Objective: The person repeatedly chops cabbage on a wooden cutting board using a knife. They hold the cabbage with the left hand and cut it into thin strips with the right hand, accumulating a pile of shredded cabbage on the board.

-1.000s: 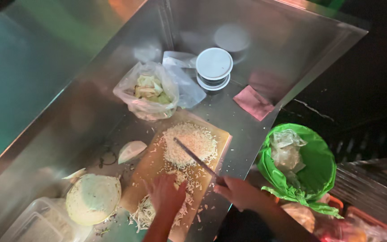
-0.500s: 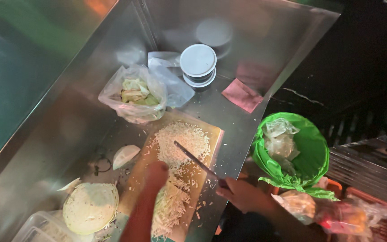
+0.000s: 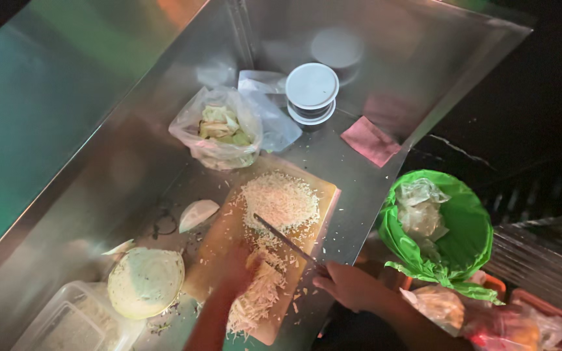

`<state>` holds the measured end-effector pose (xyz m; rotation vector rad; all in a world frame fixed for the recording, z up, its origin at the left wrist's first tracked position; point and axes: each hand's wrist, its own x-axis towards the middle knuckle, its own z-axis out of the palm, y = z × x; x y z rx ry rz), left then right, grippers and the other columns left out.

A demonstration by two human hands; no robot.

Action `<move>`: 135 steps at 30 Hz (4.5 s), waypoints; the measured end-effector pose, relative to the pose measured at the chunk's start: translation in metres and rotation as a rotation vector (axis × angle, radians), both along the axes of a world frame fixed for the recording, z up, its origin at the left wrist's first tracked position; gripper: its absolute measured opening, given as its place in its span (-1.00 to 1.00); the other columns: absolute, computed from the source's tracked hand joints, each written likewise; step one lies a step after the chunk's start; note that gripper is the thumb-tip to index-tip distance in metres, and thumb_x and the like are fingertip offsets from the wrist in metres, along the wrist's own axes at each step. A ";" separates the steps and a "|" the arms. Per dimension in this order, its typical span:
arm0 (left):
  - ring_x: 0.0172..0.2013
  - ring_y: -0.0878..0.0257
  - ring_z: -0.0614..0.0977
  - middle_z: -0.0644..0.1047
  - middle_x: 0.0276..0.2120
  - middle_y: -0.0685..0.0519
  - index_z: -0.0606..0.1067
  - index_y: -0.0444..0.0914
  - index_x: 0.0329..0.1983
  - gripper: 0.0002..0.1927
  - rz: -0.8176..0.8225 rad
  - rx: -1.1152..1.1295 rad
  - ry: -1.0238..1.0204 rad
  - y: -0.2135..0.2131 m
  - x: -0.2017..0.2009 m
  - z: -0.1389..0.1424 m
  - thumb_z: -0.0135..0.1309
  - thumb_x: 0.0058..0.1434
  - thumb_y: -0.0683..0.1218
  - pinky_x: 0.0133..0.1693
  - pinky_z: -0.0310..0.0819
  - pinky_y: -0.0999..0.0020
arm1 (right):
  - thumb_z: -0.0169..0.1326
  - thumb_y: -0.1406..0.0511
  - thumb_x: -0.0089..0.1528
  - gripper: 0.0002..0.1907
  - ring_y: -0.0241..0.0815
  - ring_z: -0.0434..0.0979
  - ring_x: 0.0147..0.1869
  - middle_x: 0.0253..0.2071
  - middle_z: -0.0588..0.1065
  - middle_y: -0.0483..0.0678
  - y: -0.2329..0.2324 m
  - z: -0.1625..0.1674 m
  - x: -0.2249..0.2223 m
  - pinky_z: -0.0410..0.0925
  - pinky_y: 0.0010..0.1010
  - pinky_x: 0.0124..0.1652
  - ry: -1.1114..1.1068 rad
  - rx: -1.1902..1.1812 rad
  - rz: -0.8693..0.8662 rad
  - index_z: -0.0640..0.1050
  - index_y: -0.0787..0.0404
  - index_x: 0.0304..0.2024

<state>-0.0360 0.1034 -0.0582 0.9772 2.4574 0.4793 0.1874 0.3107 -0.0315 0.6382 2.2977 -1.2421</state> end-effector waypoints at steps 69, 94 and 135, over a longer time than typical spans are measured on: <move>0.00 0.00 0.50 0.48 -0.15 0.03 0.54 -0.23 -0.36 -0.71 0.119 0.097 -0.111 -0.012 0.038 -0.023 0.34 -0.09 -0.03 -0.02 0.45 0.07 | -0.05 0.16 0.38 -0.71 0.19 0.63 -0.19 -0.23 0.57 0.18 -0.085 -0.051 -0.041 0.46 -0.01 -0.21 0.005 0.075 0.199 0.49 0.23 -0.02; -0.06 -0.04 0.53 0.50 -0.21 -0.02 0.54 -0.24 -0.46 -0.77 0.153 0.231 -0.089 -0.028 0.045 -0.009 0.31 -0.15 -0.07 -0.08 0.47 0.04 | -0.11 0.18 0.42 -0.67 0.20 0.65 -0.20 -0.29 0.59 0.18 -0.091 -0.037 -0.039 0.47 -0.04 -0.22 -0.033 0.151 0.164 0.38 0.29 0.08; 0.18 -0.04 0.41 0.43 0.06 0.00 0.55 -0.17 -0.19 -0.69 0.279 0.040 0.042 -0.009 0.078 0.001 0.29 0.00 -0.05 0.11 0.43 0.07 | -0.01 0.09 0.37 -0.65 0.24 0.63 -0.30 -0.39 0.55 0.19 -0.081 -0.042 -0.027 0.45 0.05 -0.31 0.127 0.290 0.213 0.38 0.27 -0.13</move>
